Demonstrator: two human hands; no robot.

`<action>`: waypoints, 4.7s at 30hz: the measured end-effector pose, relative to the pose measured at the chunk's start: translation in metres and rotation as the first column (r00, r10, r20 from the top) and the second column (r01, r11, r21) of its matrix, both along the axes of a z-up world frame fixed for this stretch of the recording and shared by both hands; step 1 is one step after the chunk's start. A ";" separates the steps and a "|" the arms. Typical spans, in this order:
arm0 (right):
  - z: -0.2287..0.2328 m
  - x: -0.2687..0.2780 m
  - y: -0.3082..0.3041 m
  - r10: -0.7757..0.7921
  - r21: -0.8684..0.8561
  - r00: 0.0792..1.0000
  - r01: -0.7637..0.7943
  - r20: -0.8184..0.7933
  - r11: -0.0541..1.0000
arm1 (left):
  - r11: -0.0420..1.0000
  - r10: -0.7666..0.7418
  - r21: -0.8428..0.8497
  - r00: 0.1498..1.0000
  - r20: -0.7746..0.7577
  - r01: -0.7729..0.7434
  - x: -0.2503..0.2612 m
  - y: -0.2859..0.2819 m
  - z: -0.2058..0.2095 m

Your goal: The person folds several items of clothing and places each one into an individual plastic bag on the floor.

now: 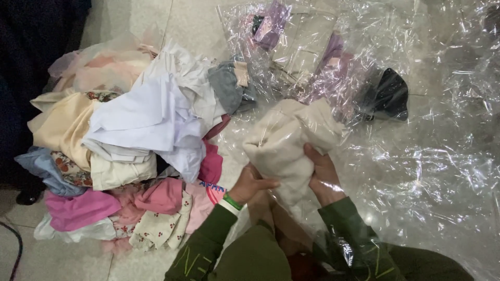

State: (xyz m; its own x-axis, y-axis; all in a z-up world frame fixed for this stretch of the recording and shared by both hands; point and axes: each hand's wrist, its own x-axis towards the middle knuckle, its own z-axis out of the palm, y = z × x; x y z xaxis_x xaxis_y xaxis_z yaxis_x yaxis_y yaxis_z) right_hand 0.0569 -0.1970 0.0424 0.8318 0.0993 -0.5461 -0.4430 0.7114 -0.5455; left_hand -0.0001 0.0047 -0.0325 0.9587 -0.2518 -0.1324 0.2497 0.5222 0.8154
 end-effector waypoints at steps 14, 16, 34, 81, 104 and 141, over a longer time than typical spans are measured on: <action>0.005 -0.002 0.004 -0.261 0.036 0.955 0.258 0.140 0.965 | 0.963 0.051 0.267 0.996 -0.078 -0.029 0.026 0.043 0.017; 0.003 0.001 0.004 -0.273 0.037 0.926 0.273 0.259 0.961 | 0.950 0.061 0.311 0.996 -0.071 -0.036 0.030 0.058 -0.025; 0.027 -0.189 -0.091 0.683 -0.518 0.590 -0.782 -0.432 0.348 | 0.804 0.141 0.488 0.690 -0.710 0.339 -0.030 0.063 0.005; 0.062 -0.021 -0.104 0.335 -0.883 0.942 -0.172 -0.018 0.436 | 0.462 0.025 0.876 0.989 0.146 -0.141 0.054 0.081 0.144; -0.068 0.015 -0.091 0.232 -0.738 0.954 -0.293 -0.188 0.608 | 0.800 0.168 0.599 0.952 -0.254 0.019 0.083 0.093 -0.023; -0.203 0.038 -0.095 0.073 -0.842 0.903 -0.421 -0.423 0.336 | 0.630 0.404 0.769 0.800 -0.444 0.109 0.083 0.090 -0.130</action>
State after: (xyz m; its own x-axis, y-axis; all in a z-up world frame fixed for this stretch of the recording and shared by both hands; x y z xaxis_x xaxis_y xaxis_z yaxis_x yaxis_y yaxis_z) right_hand 0.0947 -0.2919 -0.1603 0.6659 -0.4184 -0.6177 -0.7436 -0.3058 -0.5945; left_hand 0.0834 0.0943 -0.1625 0.6610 0.3166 -0.6803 0.7381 -0.1110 0.6655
